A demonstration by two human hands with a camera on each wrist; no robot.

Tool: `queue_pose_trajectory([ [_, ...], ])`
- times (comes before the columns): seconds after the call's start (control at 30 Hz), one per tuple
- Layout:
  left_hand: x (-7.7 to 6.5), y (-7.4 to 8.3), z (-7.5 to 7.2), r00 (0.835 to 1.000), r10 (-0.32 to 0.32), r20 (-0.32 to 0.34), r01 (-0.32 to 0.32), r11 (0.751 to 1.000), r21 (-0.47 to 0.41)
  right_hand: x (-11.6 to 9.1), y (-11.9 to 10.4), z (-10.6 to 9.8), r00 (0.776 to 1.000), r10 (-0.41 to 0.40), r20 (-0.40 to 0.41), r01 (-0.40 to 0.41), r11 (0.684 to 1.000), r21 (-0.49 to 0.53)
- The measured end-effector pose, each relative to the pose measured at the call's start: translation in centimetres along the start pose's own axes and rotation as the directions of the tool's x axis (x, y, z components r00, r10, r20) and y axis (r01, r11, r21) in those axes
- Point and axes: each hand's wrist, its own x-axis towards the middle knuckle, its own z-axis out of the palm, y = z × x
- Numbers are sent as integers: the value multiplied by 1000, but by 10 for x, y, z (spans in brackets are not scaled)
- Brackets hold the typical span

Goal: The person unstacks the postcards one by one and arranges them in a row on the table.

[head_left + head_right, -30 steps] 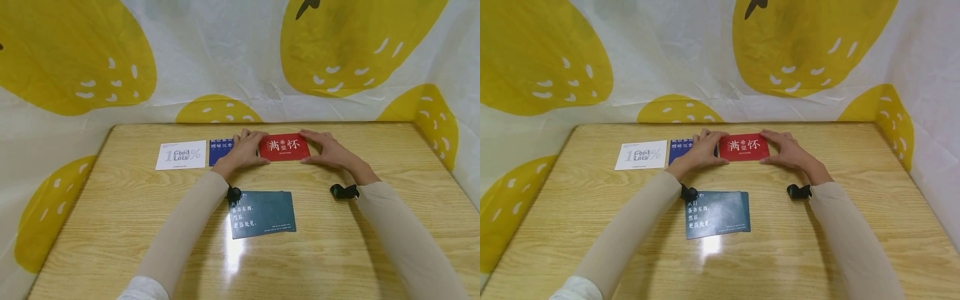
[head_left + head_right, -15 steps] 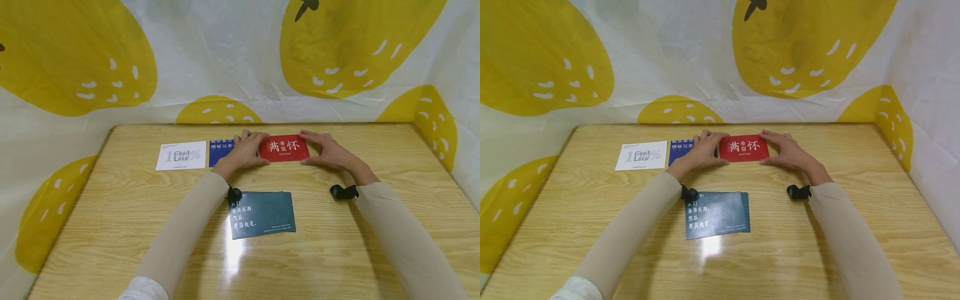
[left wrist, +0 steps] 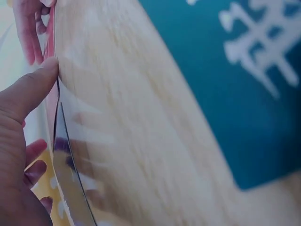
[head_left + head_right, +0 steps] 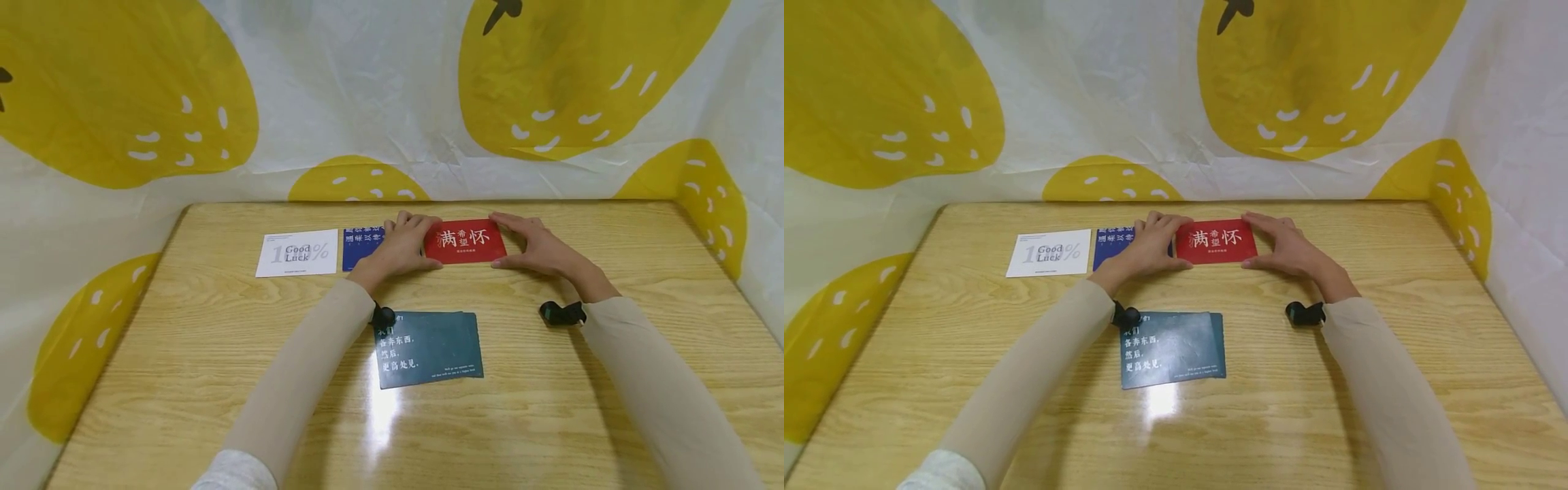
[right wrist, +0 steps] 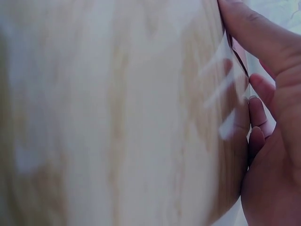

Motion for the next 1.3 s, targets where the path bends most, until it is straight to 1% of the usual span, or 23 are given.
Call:
queue_pose_trajectory([
  [0.03,0,0,0,1000,4,-6,-4,1000,-1,0,0,-1,1000,-6,1,6,1000,4],
  [0.17,1,4,-1,999,24,-30,-25,999,-33,-2,-3,-5,1000,18,22,-19,999,30],
  [0.27,1,9,-6,998,44,-34,-46,998,-53,-3,-6,-9,998,55,34,-57,997,56],
  [0.4,-2,18,-17,996,82,-28,-84,993,-86,-10,-14,-12,995,97,4,-97,990,106],
  [0.5,-11,23,-25,993,115,-38,-119,985,-123,-19,-22,-13,993,116,-35,-110,983,146],
  [0.57,-20,24,-29,988,139,-62,-147,978,-150,-27,-28,-13,992,106,-62,-95,984,152],
  [0.63,-33,26,-32,985,149,-82,-162,969,-185,-35,-34,-10,994,69,-88,-56,987,149],
  [0.7,-48,27,-32,981,160,-106,-181,957,-227,-43,-42,-7,994,29,-109,-14,990,140],
  [0.77,-65,29,-32,980,164,-116,-190,944,-269,-51,-50,-3,993,-14,-118,30,991,134],
  [0.83,-81,29,-30,978,168,-128,-199,932,-303,-59,-59,1,991,-59,-120,74,990,123],
  [0.9,-96,29,-27,976,167,-141,-204,926,-316,-66,-68,5,988,-98,-117,111,988,109],
  [1.03,-120,27,-19,972,156,-177,-208,922,-326,-79,-81,12,977,-171,-128,182,980,85],
  [1.07,-125,26,-17,971,150,-184,-206,919,-335,-82,-84,14,975,-178,-129,190,978,86],
  [1.17,-142,24,-11,967,138,-212,-213,897,-387,-90,-91,25,972,-200,-123,213,972,102],
  [1.3,-162,25,-3,966,118,-228,-211,871,-444,-96,-99,39,972,-213,-102,224,967,119],
])
